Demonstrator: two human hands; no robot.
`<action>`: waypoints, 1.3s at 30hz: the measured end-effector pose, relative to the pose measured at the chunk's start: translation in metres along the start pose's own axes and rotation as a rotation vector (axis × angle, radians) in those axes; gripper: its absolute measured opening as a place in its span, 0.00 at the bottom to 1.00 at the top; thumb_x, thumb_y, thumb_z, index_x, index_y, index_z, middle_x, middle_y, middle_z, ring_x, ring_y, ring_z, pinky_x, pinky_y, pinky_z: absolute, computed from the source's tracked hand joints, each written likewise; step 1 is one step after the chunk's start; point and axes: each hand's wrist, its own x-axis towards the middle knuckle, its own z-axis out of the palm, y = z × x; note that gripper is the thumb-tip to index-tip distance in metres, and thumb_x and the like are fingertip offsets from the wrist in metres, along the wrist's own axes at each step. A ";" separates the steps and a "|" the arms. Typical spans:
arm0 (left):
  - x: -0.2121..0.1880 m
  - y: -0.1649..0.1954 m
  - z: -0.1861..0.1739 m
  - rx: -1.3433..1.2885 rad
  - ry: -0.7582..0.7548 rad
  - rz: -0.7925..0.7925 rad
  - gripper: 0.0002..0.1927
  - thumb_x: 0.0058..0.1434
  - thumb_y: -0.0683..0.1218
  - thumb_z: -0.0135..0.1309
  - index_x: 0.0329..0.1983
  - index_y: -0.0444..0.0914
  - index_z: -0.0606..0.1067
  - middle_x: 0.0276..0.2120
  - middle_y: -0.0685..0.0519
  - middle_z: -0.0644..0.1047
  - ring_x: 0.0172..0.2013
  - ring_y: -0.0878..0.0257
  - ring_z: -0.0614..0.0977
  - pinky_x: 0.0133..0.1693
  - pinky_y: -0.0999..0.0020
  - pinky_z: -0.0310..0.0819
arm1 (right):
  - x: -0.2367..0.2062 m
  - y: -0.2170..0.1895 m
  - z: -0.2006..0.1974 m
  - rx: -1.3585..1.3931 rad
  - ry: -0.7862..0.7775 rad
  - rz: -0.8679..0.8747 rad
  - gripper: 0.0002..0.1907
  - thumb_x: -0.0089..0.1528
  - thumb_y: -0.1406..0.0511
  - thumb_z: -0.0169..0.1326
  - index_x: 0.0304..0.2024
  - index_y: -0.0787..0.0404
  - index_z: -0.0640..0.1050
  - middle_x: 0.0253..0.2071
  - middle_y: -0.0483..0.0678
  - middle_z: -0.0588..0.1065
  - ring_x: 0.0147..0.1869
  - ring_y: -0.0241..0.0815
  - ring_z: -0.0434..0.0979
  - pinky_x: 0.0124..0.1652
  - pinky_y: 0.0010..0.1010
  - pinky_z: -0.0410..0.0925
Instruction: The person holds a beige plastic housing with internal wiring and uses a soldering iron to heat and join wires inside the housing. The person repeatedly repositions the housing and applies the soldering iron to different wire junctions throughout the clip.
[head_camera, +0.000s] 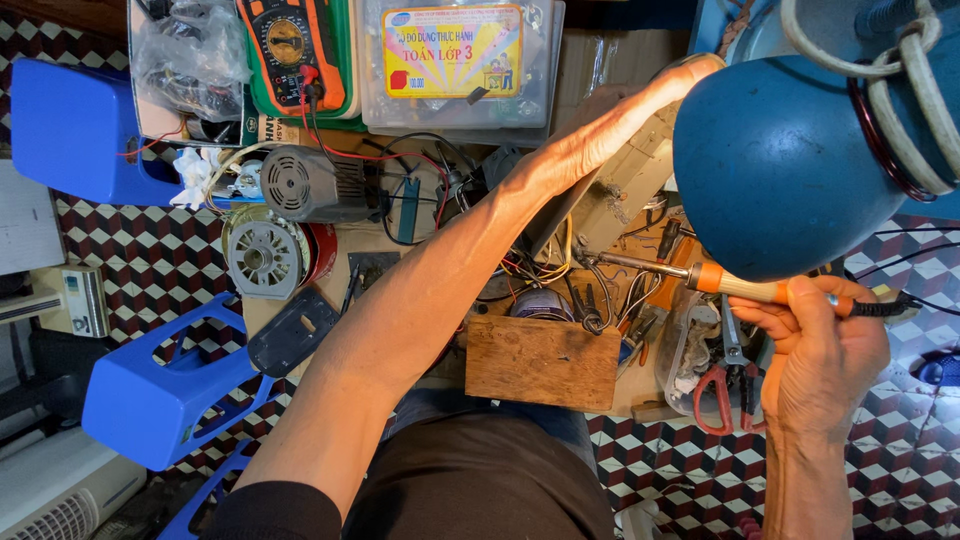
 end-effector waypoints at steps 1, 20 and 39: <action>0.000 0.000 0.000 -0.001 0.000 -0.002 0.49 0.60 0.82 0.35 0.77 0.53 0.59 0.79 0.47 0.55 0.79 0.45 0.51 0.74 0.36 0.38 | 0.000 0.003 0.003 0.036 -0.004 -0.006 0.06 0.76 0.74 0.49 0.43 0.71 0.68 0.42 0.59 0.75 0.43 0.48 0.84 0.48 0.35 0.83; 0.003 -0.003 -0.001 -0.012 -0.008 -0.004 0.50 0.60 0.83 0.35 0.77 0.52 0.57 0.79 0.46 0.54 0.79 0.46 0.50 0.73 0.37 0.38 | 0.007 -0.008 0.009 -0.089 -0.015 -0.076 0.03 0.74 0.75 0.46 0.45 0.72 0.70 0.41 0.61 0.76 0.41 0.49 0.84 0.45 0.34 0.83; 0.004 -0.007 -0.004 -0.026 -0.018 -0.001 0.52 0.59 0.83 0.35 0.78 0.51 0.56 0.79 0.45 0.53 0.78 0.46 0.50 0.73 0.37 0.38 | -0.003 -0.003 0.009 -0.136 0.085 -0.096 0.05 0.77 0.72 0.49 0.48 0.71 0.71 0.41 0.64 0.77 0.40 0.48 0.84 0.42 0.30 0.82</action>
